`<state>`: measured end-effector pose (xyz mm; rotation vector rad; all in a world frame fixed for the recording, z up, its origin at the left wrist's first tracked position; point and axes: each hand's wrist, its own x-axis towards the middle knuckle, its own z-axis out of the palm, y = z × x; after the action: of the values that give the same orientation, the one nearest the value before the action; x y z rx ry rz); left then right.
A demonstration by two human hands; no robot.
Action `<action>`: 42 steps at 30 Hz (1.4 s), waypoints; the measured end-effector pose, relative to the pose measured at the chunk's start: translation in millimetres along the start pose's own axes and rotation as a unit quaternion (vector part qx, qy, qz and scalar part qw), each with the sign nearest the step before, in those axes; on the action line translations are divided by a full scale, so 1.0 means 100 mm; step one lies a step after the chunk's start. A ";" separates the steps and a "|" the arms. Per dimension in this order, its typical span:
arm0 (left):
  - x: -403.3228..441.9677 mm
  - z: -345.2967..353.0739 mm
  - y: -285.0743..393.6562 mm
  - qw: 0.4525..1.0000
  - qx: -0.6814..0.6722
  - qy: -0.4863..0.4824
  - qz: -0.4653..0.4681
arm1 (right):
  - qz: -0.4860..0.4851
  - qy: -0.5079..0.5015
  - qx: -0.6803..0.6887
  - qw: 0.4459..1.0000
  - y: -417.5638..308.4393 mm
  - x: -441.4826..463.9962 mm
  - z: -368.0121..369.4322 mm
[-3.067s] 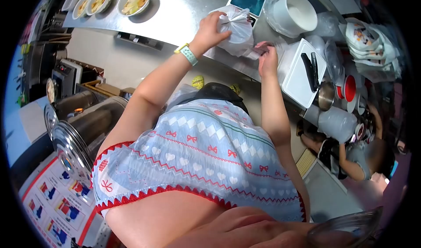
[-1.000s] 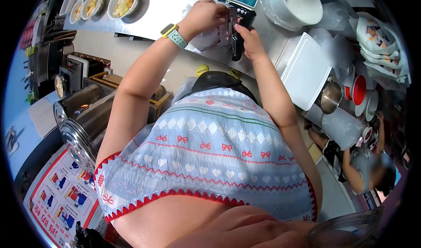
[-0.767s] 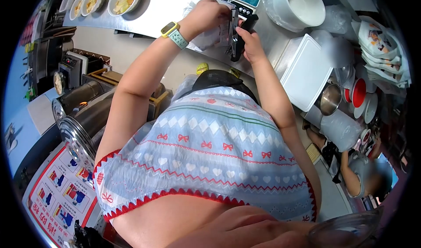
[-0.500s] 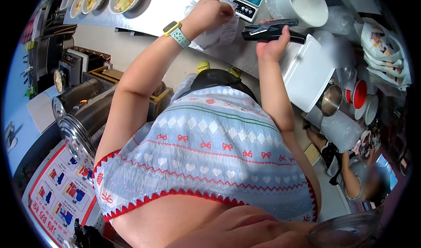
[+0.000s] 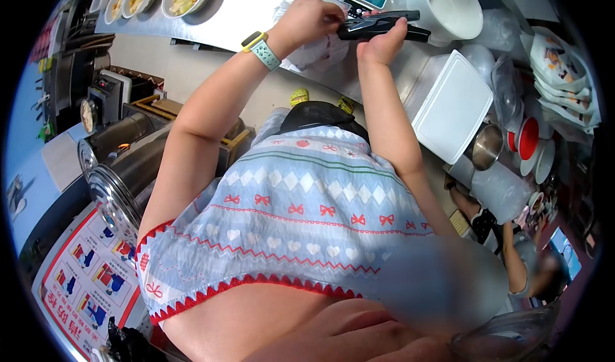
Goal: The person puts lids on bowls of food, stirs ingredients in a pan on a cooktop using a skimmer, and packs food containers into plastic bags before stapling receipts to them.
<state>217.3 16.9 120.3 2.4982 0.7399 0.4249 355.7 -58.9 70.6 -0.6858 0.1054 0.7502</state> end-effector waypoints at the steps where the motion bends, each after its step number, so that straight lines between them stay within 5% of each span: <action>1: -0.01 -0.01 0.01 1.000 0.001 0.003 0.003 | 0.002 -0.001 0.000 1.000 0.02 0.02 0.00; 7: -0.08 0.01 -0.05 0.999 -0.028 0.016 -0.001 | -0.048 0.058 -0.065 0.995 0.11 0.12 -0.04; 13: -0.10 -0.03 -0.04 1.000 -0.024 0.016 0.005 | 0.006 -0.024 -0.053 0.998 0.01 0.02 -0.05; 17: -0.27 -0.30 -0.01 0.993 -0.024 0.089 0.073 | -0.090 -0.082 -0.127 0.984 -0.83 -0.32 -0.10; 19: -0.39 -0.39 -0.15 0.992 0.091 0.078 0.049 | -0.103 -0.075 -0.203 0.971 -1.46 -0.41 -0.27; 21: -0.43 -0.40 -0.15 0.984 0.144 0.099 -0.017 | -0.150 -0.044 -0.427 0.891 -1.98 -0.21 -0.67; 23: -0.43 -0.28 -0.22 0.990 0.106 0.092 -0.027 | -0.243 -0.029 -0.669 0.702 -2.19 -0.24 -0.64; 24: -0.43 -0.23 -0.22 0.994 0.069 0.082 -0.037 | -0.291 -0.041 -0.781 0.552 -2.27 -0.12 -0.75; 27: -0.38 -0.12 -0.13 0.979 -0.068 0.151 -0.119 | -0.278 -0.017 -0.897 0.342 -2.31 -0.01 -1.03; 29: -0.34 -0.02 -0.07 0.974 -0.057 0.185 -0.122 | -0.229 0.001 -0.918 0.325 -2.30 0.04 -1.07; 32: -0.24 0.16 0.00 0.969 0.074 0.235 -0.025 | -0.299 0.020 -0.922 0.245 -2.29 -0.09 -1.00; 33: -0.24 0.20 -0.04 0.975 0.085 0.202 -0.037 | -0.327 0.023 -0.909 0.257 -2.30 -0.20 -0.94; 35: -0.15 0.15 0.01 0.977 0.065 0.205 0.002 | -0.428 -0.088 -0.757 0.485 -2.48 -0.43 -0.87; 36: -0.10 0.29 -0.38 0.964 -0.190 0.147 -0.111 | -0.442 -0.102 -0.690 0.564 -2.54 -0.75 -0.66; 37: -0.14 0.30 -0.48 0.967 -0.158 0.187 -0.073 | -0.459 -0.120 -0.615 0.630 -2.62 -1.14 -0.40; 39: -0.30 0.26 -0.61 0.949 -0.206 0.237 -0.037 | -0.500 -0.190 -0.535 0.654 -2.84 -1.79 -0.19; 42: -0.37 0.08 -0.50 0.948 -0.258 0.182 -0.051 | -0.513 -0.352 -0.405 0.670 -3.10 -2.80 0.29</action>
<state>170.2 28.9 81.3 1.9020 0.7718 0.9279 349.6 -370.9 350.3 -1.0718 -1.3322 -0.1611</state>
